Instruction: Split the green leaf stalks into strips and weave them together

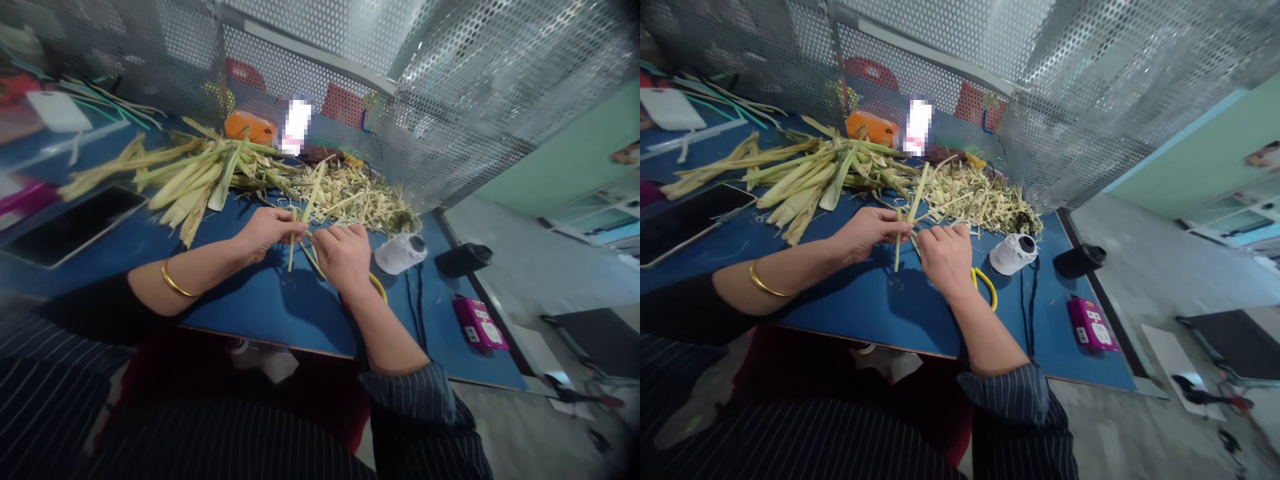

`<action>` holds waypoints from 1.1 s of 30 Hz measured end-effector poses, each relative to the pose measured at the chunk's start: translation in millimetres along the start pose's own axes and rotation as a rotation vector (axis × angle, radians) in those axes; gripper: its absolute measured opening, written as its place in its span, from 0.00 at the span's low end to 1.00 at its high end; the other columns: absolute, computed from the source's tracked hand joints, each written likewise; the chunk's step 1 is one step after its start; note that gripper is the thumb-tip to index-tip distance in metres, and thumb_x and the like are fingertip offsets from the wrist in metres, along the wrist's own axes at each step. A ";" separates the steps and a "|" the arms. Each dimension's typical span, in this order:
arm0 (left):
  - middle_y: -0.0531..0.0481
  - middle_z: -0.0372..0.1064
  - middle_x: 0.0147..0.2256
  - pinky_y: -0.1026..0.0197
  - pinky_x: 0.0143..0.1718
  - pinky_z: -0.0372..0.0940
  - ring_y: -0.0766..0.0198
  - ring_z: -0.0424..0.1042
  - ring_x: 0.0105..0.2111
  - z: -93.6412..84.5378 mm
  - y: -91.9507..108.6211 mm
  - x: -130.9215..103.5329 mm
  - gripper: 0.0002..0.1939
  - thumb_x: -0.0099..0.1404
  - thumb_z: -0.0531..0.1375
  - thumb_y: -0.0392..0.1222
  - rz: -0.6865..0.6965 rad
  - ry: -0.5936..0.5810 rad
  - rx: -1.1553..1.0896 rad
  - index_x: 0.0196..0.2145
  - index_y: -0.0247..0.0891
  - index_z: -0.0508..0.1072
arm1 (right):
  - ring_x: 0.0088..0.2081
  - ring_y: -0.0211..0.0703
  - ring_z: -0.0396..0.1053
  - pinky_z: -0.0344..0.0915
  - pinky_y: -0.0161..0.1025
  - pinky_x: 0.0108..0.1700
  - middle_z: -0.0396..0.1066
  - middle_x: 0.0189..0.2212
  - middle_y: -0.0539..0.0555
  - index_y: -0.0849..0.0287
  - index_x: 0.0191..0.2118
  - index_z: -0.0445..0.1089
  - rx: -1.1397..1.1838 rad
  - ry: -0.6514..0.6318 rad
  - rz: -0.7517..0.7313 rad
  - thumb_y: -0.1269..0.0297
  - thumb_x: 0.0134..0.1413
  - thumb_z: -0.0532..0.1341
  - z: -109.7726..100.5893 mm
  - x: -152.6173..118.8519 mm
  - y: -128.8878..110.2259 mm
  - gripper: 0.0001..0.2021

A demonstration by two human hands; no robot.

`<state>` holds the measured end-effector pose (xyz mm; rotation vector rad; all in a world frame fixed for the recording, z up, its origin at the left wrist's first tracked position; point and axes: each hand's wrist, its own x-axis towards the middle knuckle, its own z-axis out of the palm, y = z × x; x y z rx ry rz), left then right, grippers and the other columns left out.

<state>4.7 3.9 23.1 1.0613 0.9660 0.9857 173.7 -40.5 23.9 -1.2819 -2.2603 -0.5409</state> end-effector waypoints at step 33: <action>0.51 0.72 0.22 0.66 0.26 0.67 0.71 0.68 0.20 5.3 -5.6 -0.4 0.05 0.50 0.66 0.35 0.184 0.095 0.139 0.27 0.31 0.76 | 0.35 0.39 0.62 0.60 0.39 0.40 0.62 0.28 0.50 0.58 0.17 0.64 0.863 -0.081 0.330 0.74 0.46 0.56 -5.9 3.9 -1.4 0.11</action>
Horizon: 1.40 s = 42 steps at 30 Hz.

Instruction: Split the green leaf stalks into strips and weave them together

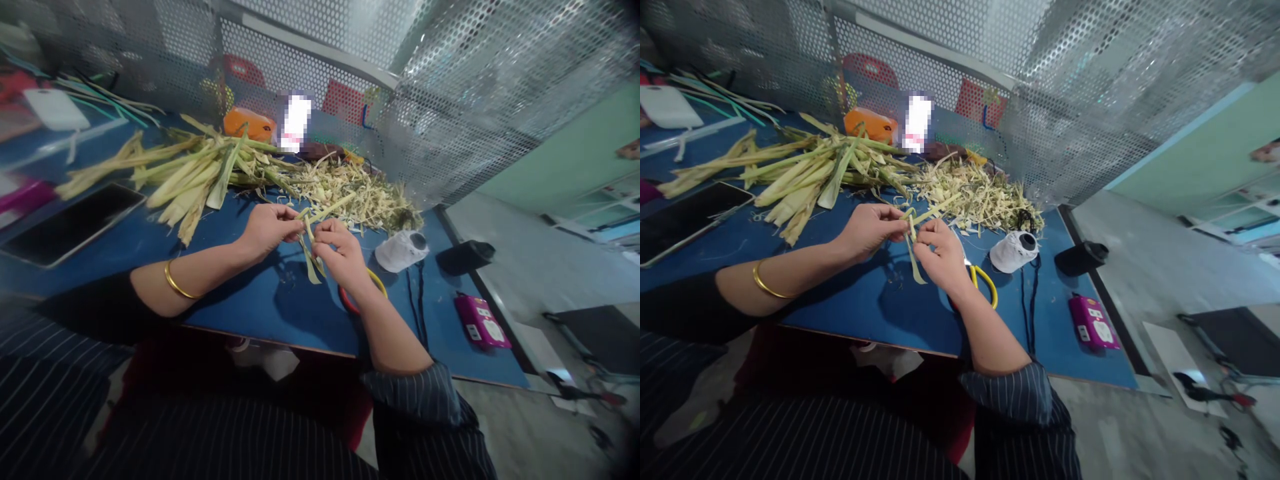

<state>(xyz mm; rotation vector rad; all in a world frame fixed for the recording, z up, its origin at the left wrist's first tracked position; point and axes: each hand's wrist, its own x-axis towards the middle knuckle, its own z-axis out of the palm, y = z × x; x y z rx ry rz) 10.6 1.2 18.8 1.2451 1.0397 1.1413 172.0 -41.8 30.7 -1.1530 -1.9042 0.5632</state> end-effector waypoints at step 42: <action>0.52 0.70 0.20 0.66 0.25 0.62 0.69 0.67 0.20 -2.6 -0.6 -10.9 0.07 0.55 0.61 0.40 0.014 -0.753 0.388 0.26 0.34 0.77 | 0.15 0.29 0.58 0.49 0.30 0.17 0.65 0.18 0.45 0.58 0.25 0.62 0.553 0.047 0.473 0.59 0.50 0.63 -9.8 7.6 10.4 0.12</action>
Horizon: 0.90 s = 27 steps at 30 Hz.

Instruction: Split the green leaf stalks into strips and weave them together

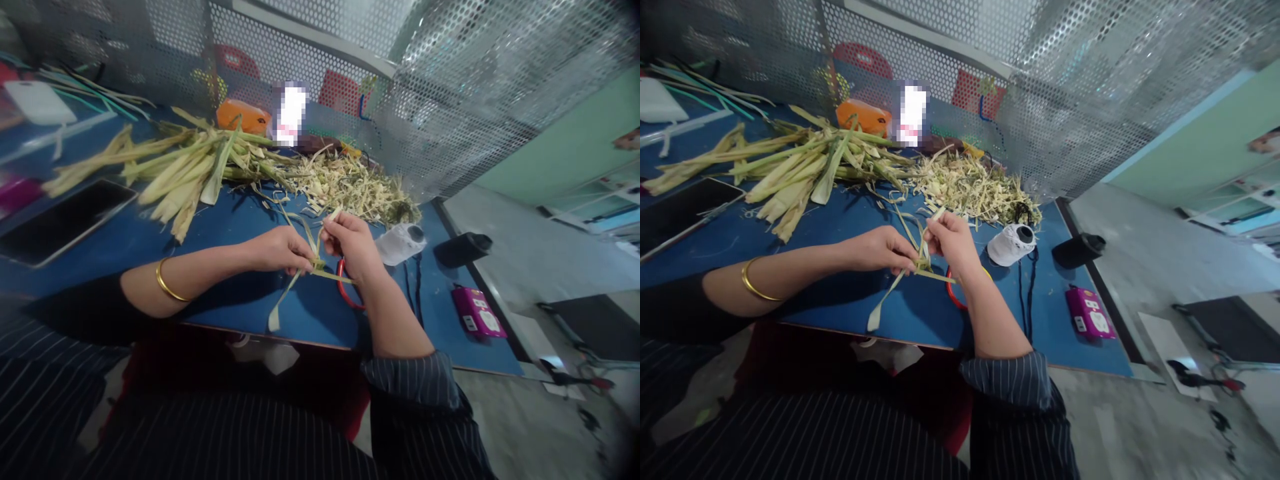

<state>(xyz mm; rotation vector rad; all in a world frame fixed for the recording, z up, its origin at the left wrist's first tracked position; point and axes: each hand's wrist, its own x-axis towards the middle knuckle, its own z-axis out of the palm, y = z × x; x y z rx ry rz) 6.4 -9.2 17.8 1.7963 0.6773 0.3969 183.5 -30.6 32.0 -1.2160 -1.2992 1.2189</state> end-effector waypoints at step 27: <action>0.48 0.71 0.21 0.64 0.25 0.64 0.70 0.66 0.20 -6.4 11.5 -1.9 0.07 0.51 0.68 0.41 -0.149 0.338 -0.376 0.21 0.36 0.78 | 0.28 0.37 0.69 0.65 0.38 0.37 0.71 0.28 0.48 0.54 0.39 0.63 -0.440 0.271 -0.399 0.53 0.60 0.56 -1.2 1.1 3.7 0.11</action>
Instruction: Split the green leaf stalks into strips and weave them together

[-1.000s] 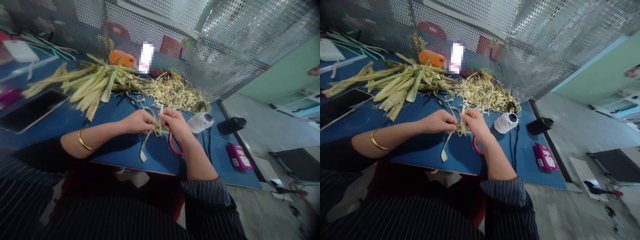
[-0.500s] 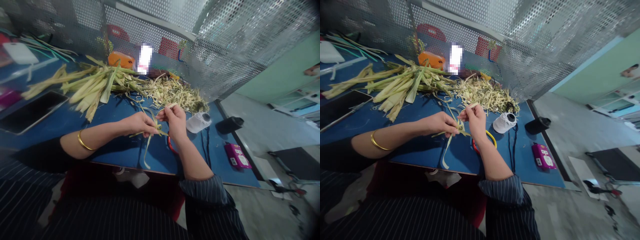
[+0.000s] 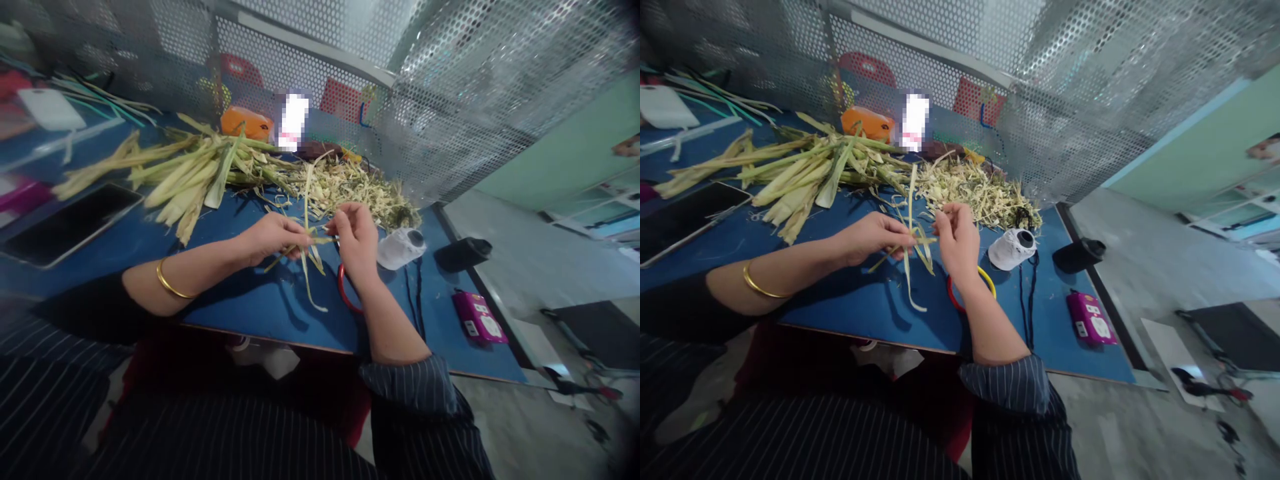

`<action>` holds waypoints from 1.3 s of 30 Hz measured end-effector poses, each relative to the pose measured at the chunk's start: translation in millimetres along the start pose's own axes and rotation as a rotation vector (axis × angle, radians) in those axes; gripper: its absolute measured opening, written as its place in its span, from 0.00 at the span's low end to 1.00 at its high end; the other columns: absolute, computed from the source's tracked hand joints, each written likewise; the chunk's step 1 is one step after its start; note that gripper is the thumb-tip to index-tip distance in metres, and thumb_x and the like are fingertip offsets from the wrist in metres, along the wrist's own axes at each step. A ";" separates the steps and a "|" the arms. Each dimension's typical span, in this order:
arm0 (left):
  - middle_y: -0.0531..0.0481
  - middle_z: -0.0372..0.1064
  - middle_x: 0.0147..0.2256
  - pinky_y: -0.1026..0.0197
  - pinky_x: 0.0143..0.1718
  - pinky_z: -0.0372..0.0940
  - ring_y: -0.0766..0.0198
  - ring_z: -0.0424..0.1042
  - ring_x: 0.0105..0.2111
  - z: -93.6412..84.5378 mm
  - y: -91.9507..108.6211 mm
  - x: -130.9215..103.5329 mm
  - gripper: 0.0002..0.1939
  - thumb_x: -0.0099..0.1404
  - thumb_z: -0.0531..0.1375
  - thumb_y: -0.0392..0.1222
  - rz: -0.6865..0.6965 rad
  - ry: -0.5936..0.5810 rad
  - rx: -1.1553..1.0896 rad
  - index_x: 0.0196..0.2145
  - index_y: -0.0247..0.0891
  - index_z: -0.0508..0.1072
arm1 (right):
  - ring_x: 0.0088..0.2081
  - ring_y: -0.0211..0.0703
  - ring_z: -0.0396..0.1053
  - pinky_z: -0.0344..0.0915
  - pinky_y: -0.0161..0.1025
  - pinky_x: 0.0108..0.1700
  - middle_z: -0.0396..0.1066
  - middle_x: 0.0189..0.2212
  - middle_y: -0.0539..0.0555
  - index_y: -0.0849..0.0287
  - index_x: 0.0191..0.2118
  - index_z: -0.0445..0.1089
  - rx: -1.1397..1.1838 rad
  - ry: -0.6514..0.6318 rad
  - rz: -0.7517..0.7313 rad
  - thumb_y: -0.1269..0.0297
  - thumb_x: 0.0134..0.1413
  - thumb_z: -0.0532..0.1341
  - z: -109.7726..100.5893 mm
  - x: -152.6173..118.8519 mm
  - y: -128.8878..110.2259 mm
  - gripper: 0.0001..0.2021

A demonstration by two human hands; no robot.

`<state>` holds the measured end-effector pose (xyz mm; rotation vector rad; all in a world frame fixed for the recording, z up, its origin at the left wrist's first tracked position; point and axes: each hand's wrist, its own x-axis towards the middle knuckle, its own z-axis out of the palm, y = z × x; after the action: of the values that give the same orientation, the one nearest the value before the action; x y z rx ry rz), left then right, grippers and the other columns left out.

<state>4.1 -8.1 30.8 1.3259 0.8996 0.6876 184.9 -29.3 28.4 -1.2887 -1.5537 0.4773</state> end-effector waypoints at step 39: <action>0.51 0.71 0.22 0.63 0.31 0.69 0.67 0.72 0.24 -2.2 -2.1 10.8 0.09 0.48 0.72 0.37 -0.047 0.316 -0.311 0.23 0.33 0.75 | 0.32 0.38 0.66 0.61 0.40 0.48 0.73 0.31 0.50 0.59 0.39 0.70 -0.654 -0.374 -1.185 0.73 0.64 0.49 21.2 -36.8 -16.0 0.13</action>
<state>7.5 1.8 26.9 0.9311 1.0245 0.9756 155.4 -61.6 16.3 -0.4851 -2.5685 -0.6291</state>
